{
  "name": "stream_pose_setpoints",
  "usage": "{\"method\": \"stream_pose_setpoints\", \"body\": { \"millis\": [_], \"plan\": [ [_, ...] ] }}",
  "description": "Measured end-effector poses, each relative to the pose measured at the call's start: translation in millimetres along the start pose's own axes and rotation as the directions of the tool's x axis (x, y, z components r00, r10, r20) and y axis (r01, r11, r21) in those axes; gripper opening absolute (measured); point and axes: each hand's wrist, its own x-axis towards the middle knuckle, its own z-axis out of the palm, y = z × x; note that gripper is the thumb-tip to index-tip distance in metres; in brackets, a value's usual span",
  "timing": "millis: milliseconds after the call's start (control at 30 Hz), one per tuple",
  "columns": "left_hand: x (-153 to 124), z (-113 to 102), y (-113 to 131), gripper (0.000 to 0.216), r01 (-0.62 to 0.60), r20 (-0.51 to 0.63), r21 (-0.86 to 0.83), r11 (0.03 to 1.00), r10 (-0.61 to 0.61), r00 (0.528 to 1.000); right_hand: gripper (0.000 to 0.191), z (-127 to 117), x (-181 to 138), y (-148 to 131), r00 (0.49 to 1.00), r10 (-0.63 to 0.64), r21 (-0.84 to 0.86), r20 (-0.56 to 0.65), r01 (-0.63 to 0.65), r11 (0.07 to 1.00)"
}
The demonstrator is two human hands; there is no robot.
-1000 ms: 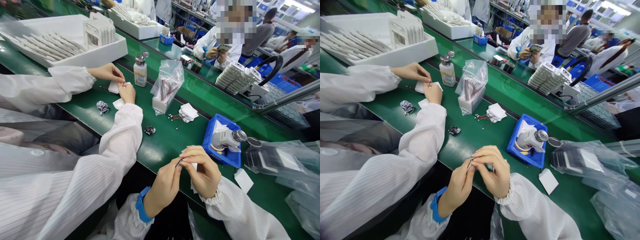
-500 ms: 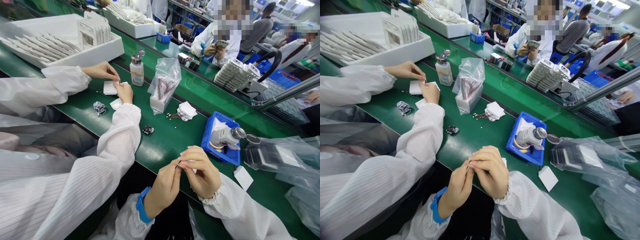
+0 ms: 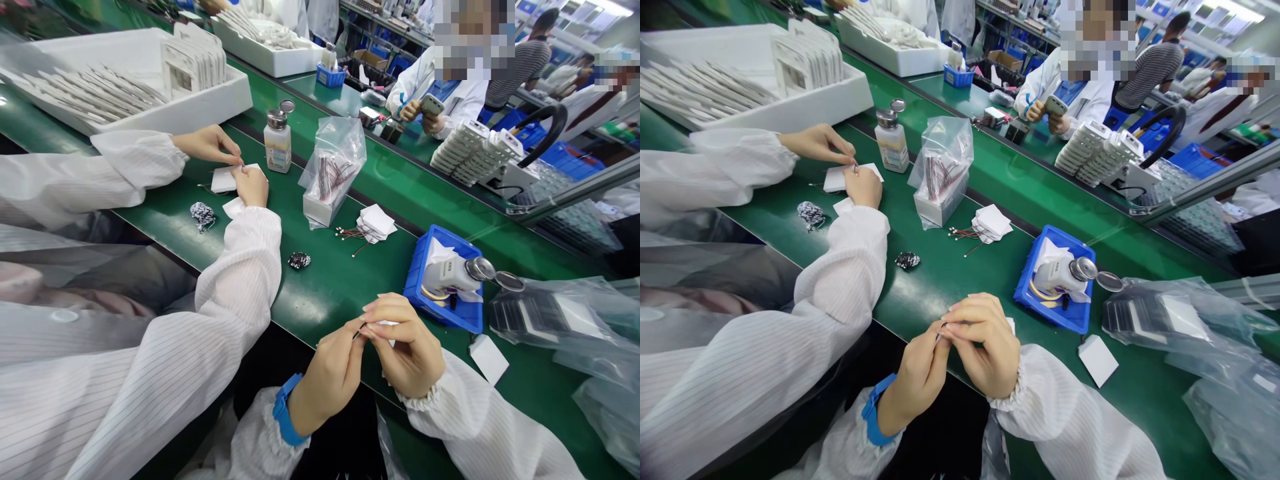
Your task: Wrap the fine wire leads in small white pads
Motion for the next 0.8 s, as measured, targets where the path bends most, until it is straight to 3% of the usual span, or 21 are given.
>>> {"method": "stream_pose_setpoints", "body": {
  "millis": [233,433,600,800],
  "plan": [
    [2,1,-4,0.027,-0.086,-0.042,0.073,0.994,0.089,0.995,0.018,1,-2,1,1.0,0.01,0.043,0.007,-0.011,0.999],
    [6,3,-9,0.03,-0.137,-0.08,0.125,0.983,0.148,0.986,0.018,3,-8,0,0.985,0.168,0.064,0.047,-0.17,0.983],
    [6,4,-8,0.032,-0.085,-0.043,0.012,0.996,0.085,0.995,0.015,4,-11,3,0.965,0.243,0.068,0.098,-0.25,0.966],
    [3,2,-6,0.027,0.048,-0.042,-0.04,0.998,-0.05,0.998,0.014,3,-12,5,0.97,0.229,0.136,0.086,-0.239,0.962]
  ]
}}
